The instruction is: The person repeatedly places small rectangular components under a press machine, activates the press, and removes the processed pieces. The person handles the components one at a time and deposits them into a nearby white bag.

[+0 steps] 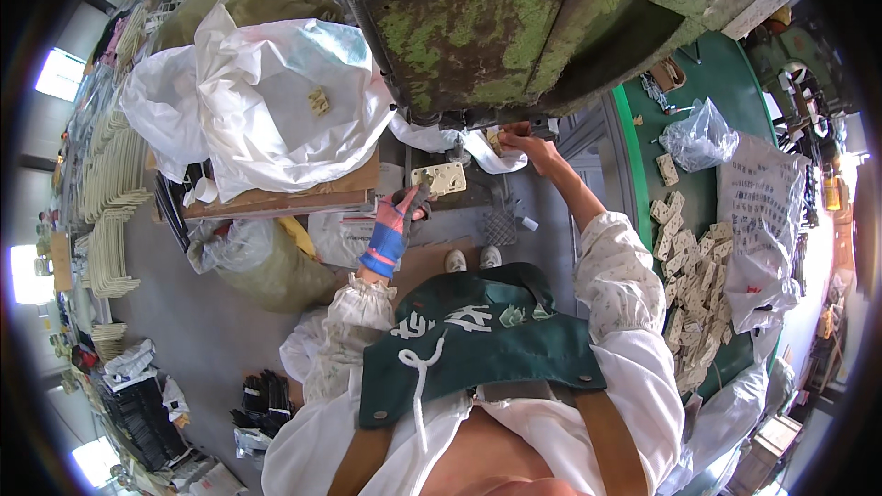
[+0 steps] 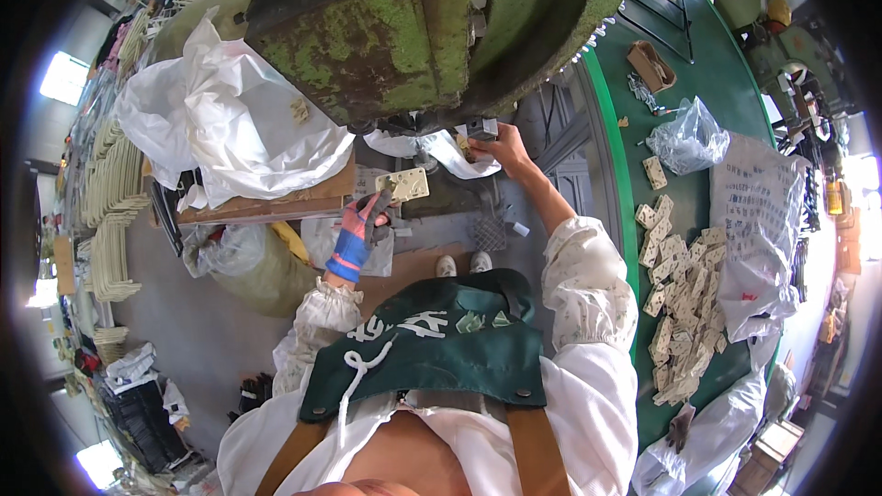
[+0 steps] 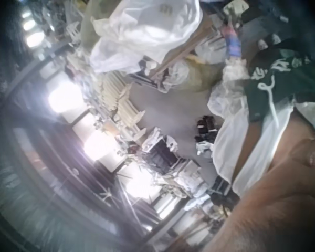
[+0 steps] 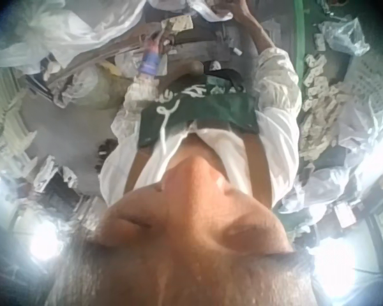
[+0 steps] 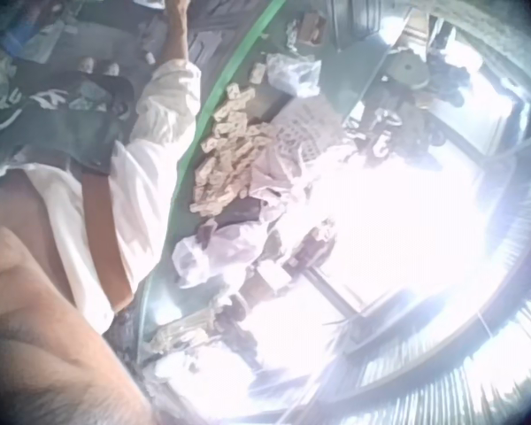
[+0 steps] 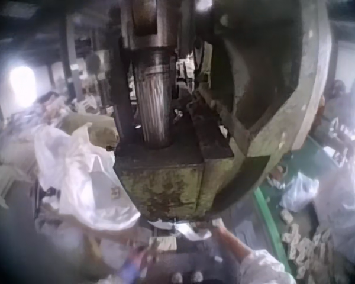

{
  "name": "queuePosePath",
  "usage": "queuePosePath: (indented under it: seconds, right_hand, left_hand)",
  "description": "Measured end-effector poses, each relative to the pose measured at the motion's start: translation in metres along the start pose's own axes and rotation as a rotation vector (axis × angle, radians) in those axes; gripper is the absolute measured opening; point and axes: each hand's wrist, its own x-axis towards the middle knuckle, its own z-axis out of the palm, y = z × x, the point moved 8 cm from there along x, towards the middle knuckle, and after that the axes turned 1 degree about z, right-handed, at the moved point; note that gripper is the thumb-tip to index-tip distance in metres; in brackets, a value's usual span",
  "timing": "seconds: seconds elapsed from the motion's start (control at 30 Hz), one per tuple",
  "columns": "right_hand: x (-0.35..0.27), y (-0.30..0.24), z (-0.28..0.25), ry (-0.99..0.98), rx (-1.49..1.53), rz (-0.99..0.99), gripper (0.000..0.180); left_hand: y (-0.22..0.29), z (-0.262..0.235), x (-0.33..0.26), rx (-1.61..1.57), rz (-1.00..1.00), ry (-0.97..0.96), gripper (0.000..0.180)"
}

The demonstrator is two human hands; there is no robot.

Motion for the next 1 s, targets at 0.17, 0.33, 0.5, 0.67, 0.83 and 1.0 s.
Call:
queuePosePath:
  seconds: [0.17,0.33,0.5,0.67,0.83,1.0]
  right_hand:
    - [-0.023,-0.045,0.016,0.020,-0.441,-0.303,0.010]
    - [-0.083,-0.099,0.087,-0.038,0.216,-0.032,0.012]
    - [-0.084,-0.089,0.097,0.003,0.260,0.038,0.011]
    - [-0.083,-0.071,0.105,0.011,0.203,0.097,0.013]
    - [-0.082,-0.068,0.106,-0.096,0.196,0.050,0.016]
    - [-0.047,-0.063,0.034,0.158,-0.667,-0.411,0.011]
  left_hand:
    - [0.008,-0.016,0.005,0.171,0.169,0.080,0.021]
    - [0.019,-0.016,-0.011,-0.031,0.101,0.109,0.018]
    - [0.045,0.006,-0.019,-0.081,0.110,0.122,0.021]
    - [0.061,0.039,-0.006,-0.213,0.147,0.006,0.017]
    - [0.069,0.039,0.014,0.474,0.744,-0.039,0.019]
    - [0.040,0.027,0.032,0.260,0.346,-0.044,0.022]
